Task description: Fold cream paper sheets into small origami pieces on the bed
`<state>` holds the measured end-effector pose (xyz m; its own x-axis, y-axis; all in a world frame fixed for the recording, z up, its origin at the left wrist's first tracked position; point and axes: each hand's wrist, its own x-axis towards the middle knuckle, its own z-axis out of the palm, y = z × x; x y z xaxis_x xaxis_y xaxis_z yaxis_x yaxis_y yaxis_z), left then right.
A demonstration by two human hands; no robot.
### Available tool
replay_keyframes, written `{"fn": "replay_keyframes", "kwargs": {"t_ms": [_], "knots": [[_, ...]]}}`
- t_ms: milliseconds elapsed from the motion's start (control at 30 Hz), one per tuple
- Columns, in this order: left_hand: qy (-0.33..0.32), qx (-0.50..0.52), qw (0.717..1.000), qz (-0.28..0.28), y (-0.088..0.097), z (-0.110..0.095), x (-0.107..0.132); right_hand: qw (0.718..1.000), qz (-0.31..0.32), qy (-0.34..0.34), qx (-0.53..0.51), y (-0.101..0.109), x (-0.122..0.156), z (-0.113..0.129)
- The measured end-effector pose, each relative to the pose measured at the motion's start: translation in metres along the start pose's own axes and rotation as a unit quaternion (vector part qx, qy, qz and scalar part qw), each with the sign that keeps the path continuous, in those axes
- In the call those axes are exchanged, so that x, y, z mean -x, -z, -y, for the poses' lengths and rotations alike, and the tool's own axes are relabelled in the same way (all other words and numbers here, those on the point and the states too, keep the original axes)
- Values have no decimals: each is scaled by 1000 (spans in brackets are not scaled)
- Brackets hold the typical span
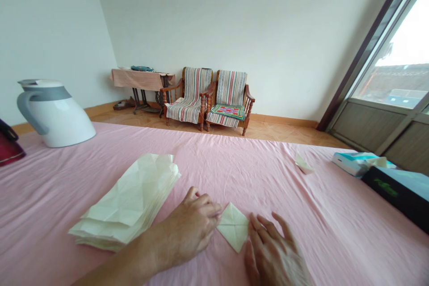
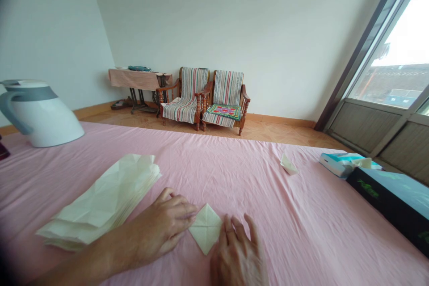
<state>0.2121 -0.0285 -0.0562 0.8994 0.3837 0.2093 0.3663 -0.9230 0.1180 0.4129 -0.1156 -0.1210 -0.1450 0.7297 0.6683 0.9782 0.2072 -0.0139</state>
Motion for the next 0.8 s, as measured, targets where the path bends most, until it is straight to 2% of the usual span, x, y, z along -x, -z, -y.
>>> {"fn": "replay_keyframes", "kwargs": {"t_ms": [167,400,600,800], "knots": [[22,59,998,-11,-5,2,0,1000,-14,6,6,4,-5,2],[144,234,960,-58,-15,12,0,1000,7,3,-3,6,-2,-1],[158,249,952,-76,-18,8,-1,1000,-10,8,-12,5,-2,0],[208,242,945,-72,-23,2,-3,999,-25,-6,-20,2,-1,1]]}}
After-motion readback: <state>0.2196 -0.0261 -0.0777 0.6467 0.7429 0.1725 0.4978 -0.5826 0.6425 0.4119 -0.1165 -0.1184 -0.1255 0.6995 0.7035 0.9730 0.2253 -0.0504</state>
